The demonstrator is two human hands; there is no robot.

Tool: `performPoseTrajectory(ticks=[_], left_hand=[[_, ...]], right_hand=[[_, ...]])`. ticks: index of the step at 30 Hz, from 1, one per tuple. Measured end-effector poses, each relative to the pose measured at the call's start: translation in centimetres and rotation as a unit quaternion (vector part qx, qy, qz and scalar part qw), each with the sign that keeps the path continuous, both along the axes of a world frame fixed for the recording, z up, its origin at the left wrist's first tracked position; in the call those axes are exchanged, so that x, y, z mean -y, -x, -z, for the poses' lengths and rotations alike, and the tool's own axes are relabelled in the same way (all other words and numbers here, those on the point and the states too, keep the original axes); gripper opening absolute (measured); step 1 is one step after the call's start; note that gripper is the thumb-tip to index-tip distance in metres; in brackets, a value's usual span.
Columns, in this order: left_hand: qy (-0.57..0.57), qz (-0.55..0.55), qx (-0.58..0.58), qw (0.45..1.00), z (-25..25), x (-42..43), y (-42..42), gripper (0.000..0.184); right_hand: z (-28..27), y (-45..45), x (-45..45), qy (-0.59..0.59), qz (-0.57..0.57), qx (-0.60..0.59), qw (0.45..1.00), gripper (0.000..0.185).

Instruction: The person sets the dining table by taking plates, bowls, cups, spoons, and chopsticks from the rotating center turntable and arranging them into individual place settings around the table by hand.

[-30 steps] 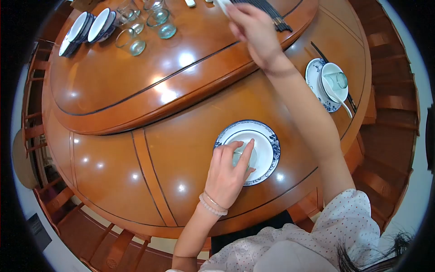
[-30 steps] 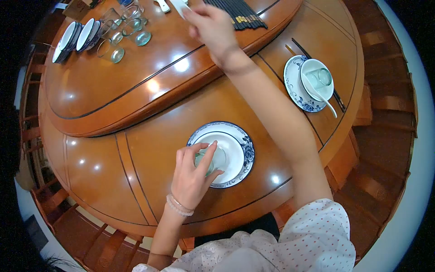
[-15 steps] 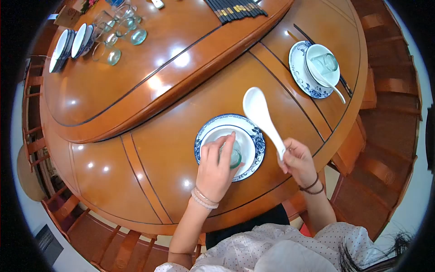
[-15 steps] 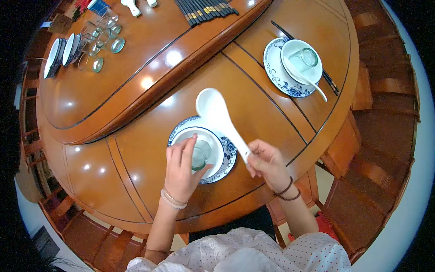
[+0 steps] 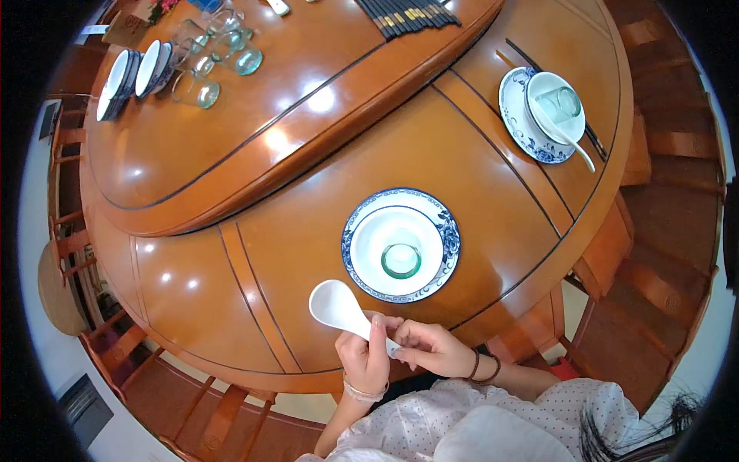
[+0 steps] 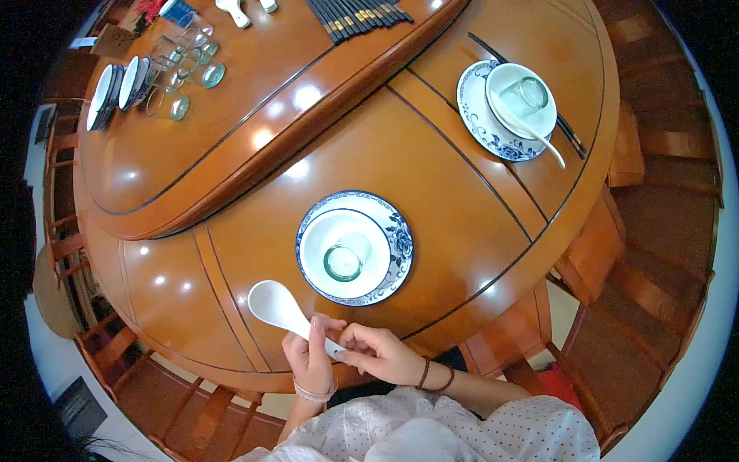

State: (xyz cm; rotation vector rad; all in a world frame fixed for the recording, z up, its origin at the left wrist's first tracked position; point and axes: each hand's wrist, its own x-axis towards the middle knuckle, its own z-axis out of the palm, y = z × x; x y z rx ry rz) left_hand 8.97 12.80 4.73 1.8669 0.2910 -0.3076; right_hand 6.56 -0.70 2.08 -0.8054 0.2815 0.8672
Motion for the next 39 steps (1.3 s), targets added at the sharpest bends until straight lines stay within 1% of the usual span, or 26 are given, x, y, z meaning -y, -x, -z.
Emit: performPoseTrajectory(ticks=[1, 2, 3, 4, 6, 7, 9, 11, 13, 14, 16, 17, 18, 19, 22, 26, 27, 28, 30, 31, 32, 34, 35, 36, 38, 39], left_hand=[[-0.013, 0.000, -0.025, 1.000, 0.0, 0.0, -0.4, 0.024], [-0.010, -0.003, -0.023, 1.000, 0.0, -0.1, -0.8, 0.024], [-0.031, 0.025, -0.044, 0.998, -0.1, -0.2, -1.3, 0.025], [-0.052, 0.052, -0.065, 0.995, -0.1, -0.2, -1.5, 0.027], [-0.065, 0.056, -0.051, 0.995, 0.8, -0.2, -1.3, 0.030], [-0.089, 0.084, -0.061, 0.991, 0.9, -0.2, -1.4, 0.031], [-0.124, 0.116, -0.077, 0.983, 1.4, -0.1, -1.5, 0.033], [-0.113, 0.108, -0.107, 0.982, 1.5, 0.0, -1.8, 0.034], [-0.104, 0.103, -0.139, 0.979, 1.9, 0.1, -2.1, 0.035], [-0.087, 0.103, -0.156, 0.978, 2.2, 0.1, -2.3, 0.036], [-0.070, 0.105, -0.174, 0.977, 2.5, -0.1, -2.6, 0.037], [-0.040, 0.104, -0.185, 0.976, 2.7, -0.1, -2.7, 0.039], [-0.010, 0.102, -0.196, 0.975, 2.7, -0.2, -2.8, 0.041], [-0.009, 0.101, -0.195, 0.976, 2.7, -0.3, -3.0, 0.041], [-0.017, 0.132, -0.237, 0.962, 2.8, -0.6, -3.6, 0.043], [-0.017, 0.160, -0.225, 0.961, 2.9, -0.4, -3.9, 0.045], [-0.013, 0.163, -0.210, 0.964, 2.9, -0.3, -4.0, 0.045], [-0.012, 0.161, -0.209, 0.964, 3.2, -0.3, -3.8, 0.045], [0.001, 0.156, -0.239, 0.958, 3.8, -0.5, -3.4, 0.045], [0.001, 0.155, -0.241, 0.958, 3.8, -0.5, -3.4, 0.045], [-0.002, 0.158, -0.244, 0.957, 3.7, -0.5, -3.5, 0.047], [-0.004, 0.164, -0.248, 0.955, 3.4, -0.4, -3.5, 0.048], [0.027, 0.141, -0.276, 0.950, 3.1, -0.4, -3.5, 0.049], [0.056, 0.118, -0.302, 0.944, 2.9, -0.5, -3.6, 0.051], [0.030, 0.124, -0.302, 0.945, 2.7, -1.3, -3.4, 0.052], [0.029, 0.113, -0.288, 0.951, 2.6, -1.7, -3.5, 0.052]], right_hand=[[-0.1, -1.0, 0.6, 0.127, -0.028, 0.152, 0.980, 0.013], [-0.3, -2.1, 1.3, 0.250, -0.055, 0.297, 0.920, 0.013], [-0.6, -3.7, 2.3, 0.305, -0.068, 0.294, 0.903, 0.012], [-0.3, -5.1, 3.4, 0.346, -0.010, 0.337, 0.876, 0.009], [-0.5, -8.8, 5.6, 0.414, 0.087, 0.325, 0.846, 0.007], [0.3, -10.9, 6.6, 0.440, 0.140, 0.370, 0.806, 0.007], [0.5, -16.2, 7.6, 0.533, 0.183, 0.477, 0.674, 0.007], [1.3, -21.9, 7.3, 0.588, 0.204, 0.624, 0.473, 0.015], [3.0, -26.1, 6.6, 0.653, 0.132, 0.646, 0.372, 0.035], [3.7, -27.5, 5.9, 0.655, 0.134, 0.644, 0.372, 0.035], [5.0, -29.4, 4.7, 0.739, 0.063, 0.629, 0.234, 0.056], [5.5, -30.0, 4.5, 0.739, 0.063, 0.629, 0.233, 0.056], [5.9, -30.4, 4.2, 0.749, 0.040, 0.618, 0.236, 0.063], [6.2, -30.6, 4.0, 0.758, 0.017, 0.607, 0.238, 0.070], [6.0, -30.3, 3.8, 0.760, 0.014, 0.600, 0.248, 0.072], [5.6, -28.3, 4.2, 0.748, -0.003, 0.614, 0.252, 0.065], [5.3, -27.2, 4.3, 0.737, 0.009, 0.621, 0.266, 0.057], [5.0, -25.9, 4.4, 0.735, 0.009, 0.623, 0.266, 0.057], [4.2, -23.8, 4.9, 0.729, 0.001, 0.615, 0.299, 0.050], [3.8, -23.4, 5.0, 0.722, 0.039, 0.618, 0.309, 0.040], [3.5, -23.5, 5.1, 0.722, 0.037, 0.617, 0.311, 0.040], [3.0, -23.7, 5.2, 0.729, 0.086, 0.531, 0.424, 0.031], [3.3, -24.3, 5.2, 0.748, 0.108, 0.535, 0.378, 0.031], [3.2, -24.5, 4.8, 0.749, 0.110, 0.532, 0.378, 0.031], [3.0, -24.9, 4.0, 0.790, 0.018, 0.418, 0.448, 0.037], [3.9, -25.4, 4.1, 0.762, 0.017, 0.432, 0.481, 0.037]])
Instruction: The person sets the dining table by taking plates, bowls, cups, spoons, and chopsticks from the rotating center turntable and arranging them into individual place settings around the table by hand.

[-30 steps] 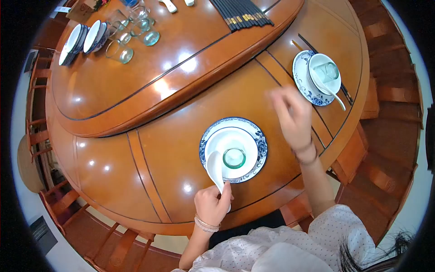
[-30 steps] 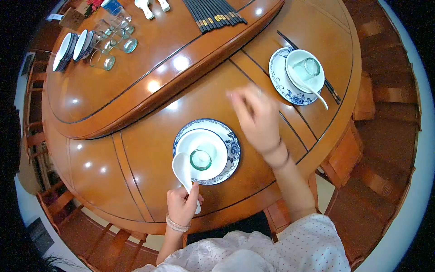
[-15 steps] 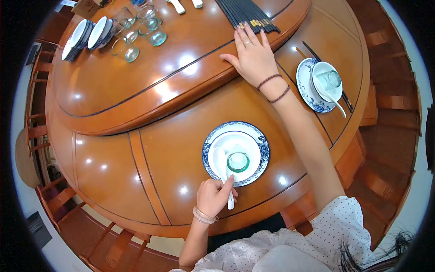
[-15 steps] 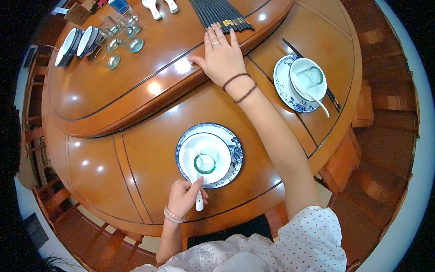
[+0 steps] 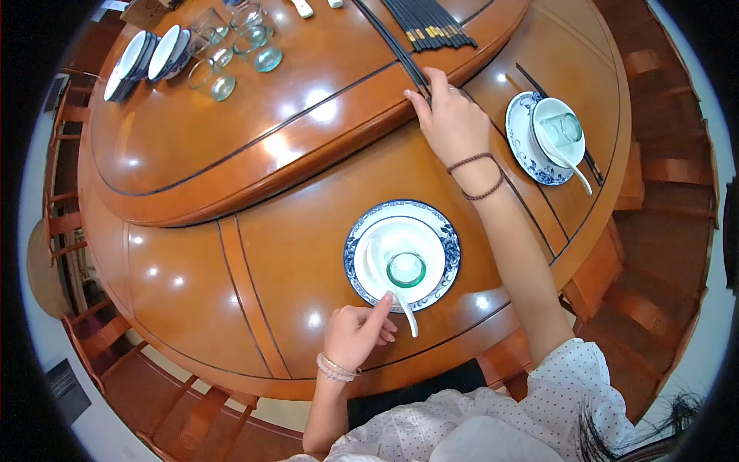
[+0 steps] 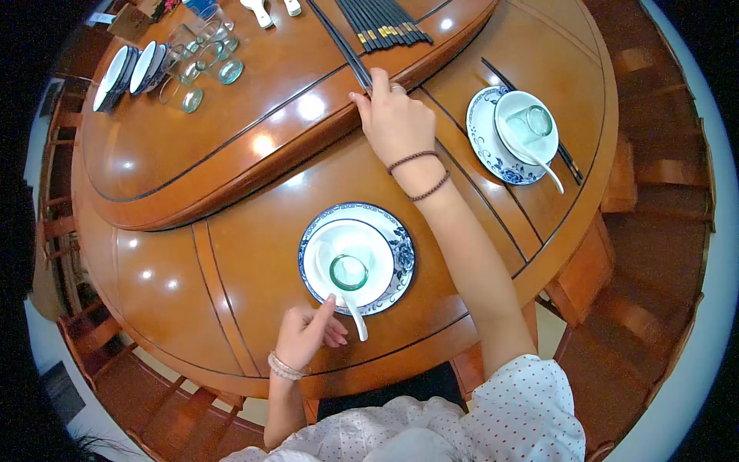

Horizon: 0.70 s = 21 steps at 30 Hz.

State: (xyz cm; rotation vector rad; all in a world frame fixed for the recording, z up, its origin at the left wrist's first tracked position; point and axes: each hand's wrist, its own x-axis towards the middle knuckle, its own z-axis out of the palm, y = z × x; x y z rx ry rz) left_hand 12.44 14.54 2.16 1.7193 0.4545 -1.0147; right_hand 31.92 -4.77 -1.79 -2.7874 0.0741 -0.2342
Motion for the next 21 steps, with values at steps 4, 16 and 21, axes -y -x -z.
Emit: performPoseTrajectory(ticks=[4, 16, 21], left_hand=[[-0.021, -0.041, 0.059, 0.997, -1.3, -1.8, -1.4, 0.052], [0.002, -0.045, 0.181, 0.983, -1.3, -0.7, -4.1, 0.037], [0.021, -0.037, 0.187, 0.981, -1.2, 0.0, -4.3, 0.036]], right_hand=[[2.0, -0.1, 0.3, -0.152, -0.030, 0.068, 0.986, 0.032], [-1.0, 25.7, 3.7, -0.401, 0.068, -0.117, 0.906, 0.040], [0.0, 29.5, 3.3, -0.417, 0.081, -0.138, 0.895, 0.038]])
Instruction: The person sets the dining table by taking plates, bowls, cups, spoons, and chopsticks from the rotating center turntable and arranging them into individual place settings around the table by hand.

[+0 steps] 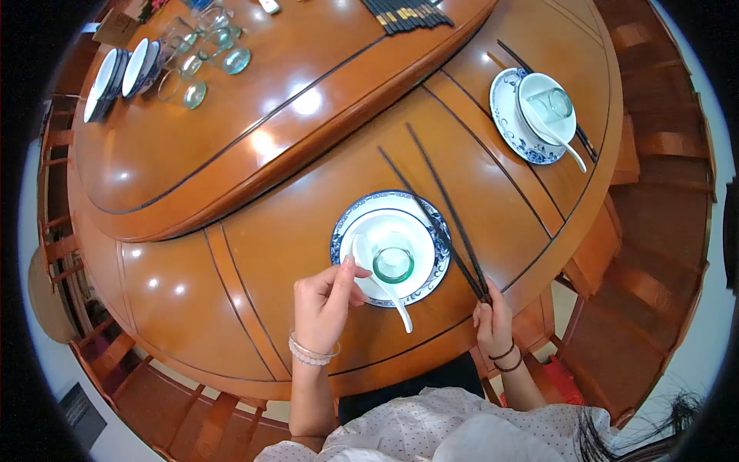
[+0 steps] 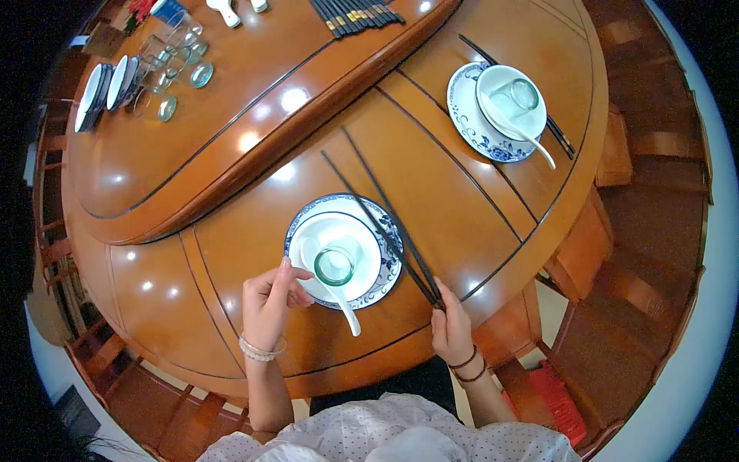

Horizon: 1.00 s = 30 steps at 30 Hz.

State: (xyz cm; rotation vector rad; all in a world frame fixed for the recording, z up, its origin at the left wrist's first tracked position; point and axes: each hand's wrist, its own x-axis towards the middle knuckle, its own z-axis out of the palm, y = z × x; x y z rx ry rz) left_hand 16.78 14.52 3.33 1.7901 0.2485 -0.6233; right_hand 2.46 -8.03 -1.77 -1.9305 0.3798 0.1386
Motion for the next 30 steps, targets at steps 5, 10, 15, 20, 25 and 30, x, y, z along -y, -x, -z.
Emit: performPoseTrajectory(ticks=[5, 10, 15, 20, 25, 30], left_hand=[[-0.012, 0.015, 0.004, 1.000, 0.0, 0.0, -0.2, 0.034], [-0.020, 0.025, 0.011, 0.999, 0.2, -0.1, 0.1, 0.036], [-0.002, -0.010, 0.006, 1.000, 0.9, 0.0, 0.9, 0.033], [-0.009, -0.071, 0.004, 0.997, -0.2, 1.0, 0.8, 0.033], [-0.026, -0.116, 0.078, 0.990, -2.3, 0.2, -0.9, 0.030], [-0.038, -0.188, 0.168, 0.967, -2.8, -3.7, -5.3, 0.018]], right_hand=[[-0.6, -1.7, 0.3, 0.028, -0.093, -0.054, 0.994, 0.045], [-0.4, -2.2, 0.1, 0.019, -0.111, -0.066, 0.991, 0.045], [-0.2, -2.5, 0.4, 0.014, -0.117, -0.087, 0.989, 0.045], [-0.9, -3.6, 1.8, -0.014, -0.151, -0.115, 0.982, 0.045], [-2.5, -5.3, 3.6, 0.092, -0.150, -0.046, 0.983, 0.033], [-1.9, -9.4, 5.5, 0.104, -0.076, 0.092, 0.987, 0.018]])
